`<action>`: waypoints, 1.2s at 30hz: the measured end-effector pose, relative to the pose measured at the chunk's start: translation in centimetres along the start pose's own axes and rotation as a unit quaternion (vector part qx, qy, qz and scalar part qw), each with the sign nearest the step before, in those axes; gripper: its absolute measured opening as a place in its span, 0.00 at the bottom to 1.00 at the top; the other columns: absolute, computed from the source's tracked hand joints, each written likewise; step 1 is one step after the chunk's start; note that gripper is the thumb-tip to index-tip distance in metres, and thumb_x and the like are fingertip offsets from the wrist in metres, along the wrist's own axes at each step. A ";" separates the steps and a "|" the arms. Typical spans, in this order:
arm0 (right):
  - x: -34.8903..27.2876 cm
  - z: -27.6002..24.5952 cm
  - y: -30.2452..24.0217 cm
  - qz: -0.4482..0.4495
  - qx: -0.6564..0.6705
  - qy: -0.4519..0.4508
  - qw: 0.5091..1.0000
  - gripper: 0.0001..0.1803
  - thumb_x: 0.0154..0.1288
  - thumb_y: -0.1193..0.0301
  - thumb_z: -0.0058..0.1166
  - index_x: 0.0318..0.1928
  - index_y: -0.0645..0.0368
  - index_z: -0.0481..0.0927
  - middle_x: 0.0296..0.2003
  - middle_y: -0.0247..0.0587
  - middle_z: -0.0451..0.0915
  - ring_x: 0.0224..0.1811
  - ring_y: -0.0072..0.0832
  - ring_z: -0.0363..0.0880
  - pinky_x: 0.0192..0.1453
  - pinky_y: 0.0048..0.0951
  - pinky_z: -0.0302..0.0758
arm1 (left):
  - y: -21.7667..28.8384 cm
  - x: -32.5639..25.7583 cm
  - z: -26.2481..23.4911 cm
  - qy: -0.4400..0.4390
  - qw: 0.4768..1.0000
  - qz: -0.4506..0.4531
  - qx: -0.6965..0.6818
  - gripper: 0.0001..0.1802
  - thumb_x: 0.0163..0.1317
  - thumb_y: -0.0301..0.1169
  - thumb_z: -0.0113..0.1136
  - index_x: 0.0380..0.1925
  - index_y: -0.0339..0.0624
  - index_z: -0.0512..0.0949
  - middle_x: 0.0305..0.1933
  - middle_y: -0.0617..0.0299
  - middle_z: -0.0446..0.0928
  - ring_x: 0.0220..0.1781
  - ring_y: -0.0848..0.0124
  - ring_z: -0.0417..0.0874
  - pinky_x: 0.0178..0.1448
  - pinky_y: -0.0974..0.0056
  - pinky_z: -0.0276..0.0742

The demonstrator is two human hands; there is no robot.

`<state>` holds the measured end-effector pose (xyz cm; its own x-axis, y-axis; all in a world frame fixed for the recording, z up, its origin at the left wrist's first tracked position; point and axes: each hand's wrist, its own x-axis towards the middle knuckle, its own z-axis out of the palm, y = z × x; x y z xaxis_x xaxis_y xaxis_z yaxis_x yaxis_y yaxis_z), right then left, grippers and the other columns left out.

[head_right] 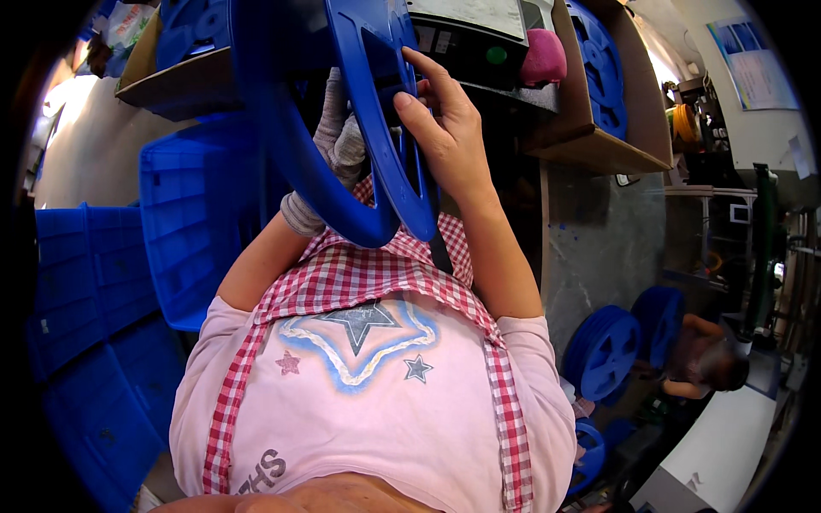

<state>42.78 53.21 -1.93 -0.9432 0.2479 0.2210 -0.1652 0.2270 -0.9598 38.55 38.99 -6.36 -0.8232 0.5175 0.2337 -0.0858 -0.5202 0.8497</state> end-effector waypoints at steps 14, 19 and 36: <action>0.0 1.3 -0.9 0.000 0.017 0.001 1.000 0.29 0.61 0.63 0.58 0.63 0.54 0.71 0.38 0.33 0.73 0.35 0.17 0.73 0.39 0.19 0.72 | -0.7 0.4 -1.0 -0.012 0.997 0.048 0.055 0.45 0.66 0.46 0.58 0.74 0.62 0.41 0.59 0.62 0.69 0.53 0.73 0.77 0.64 0.68 0.74; 0.7 1.0 -1.9 -0.057 -0.077 -0.012 0.995 0.32 0.61 0.55 0.58 0.64 0.53 0.70 0.40 0.39 0.72 0.40 0.24 0.73 0.42 0.25 0.73 | -0.1 0.5 -1.3 -0.019 0.998 0.021 0.052 0.43 0.66 0.43 0.57 0.74 0.61 0.43 0.60 0.63 0.69 0.54 0.72 0.76 0.64 0.67 0.73; 6.8 -6.8 -5.9 -0.047 -0.356 -0.085 0.929 0.39 0.57 0.47 0.55 0.68 0.46 0.64 0.46 0.57 0.80 0.48 0.49 0.80 0.55 0.38 0.72 | 1.5 9.0 -3.9 -0.190 0.967 -0.063 -0.158 0.29 0.67 0.32 0.57 0.66 0.45 0.63 0.61 0.58 0.73 0.62 0.68 0.74 0.67 0.59 0.72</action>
<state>39.32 59.90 6.42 -0.9761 0.0566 0.2097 -0.0741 0.8208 -0.5664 28.80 40.25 -4.82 -0.5345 0.7718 0.3445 -0.3888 -0.5864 0.7106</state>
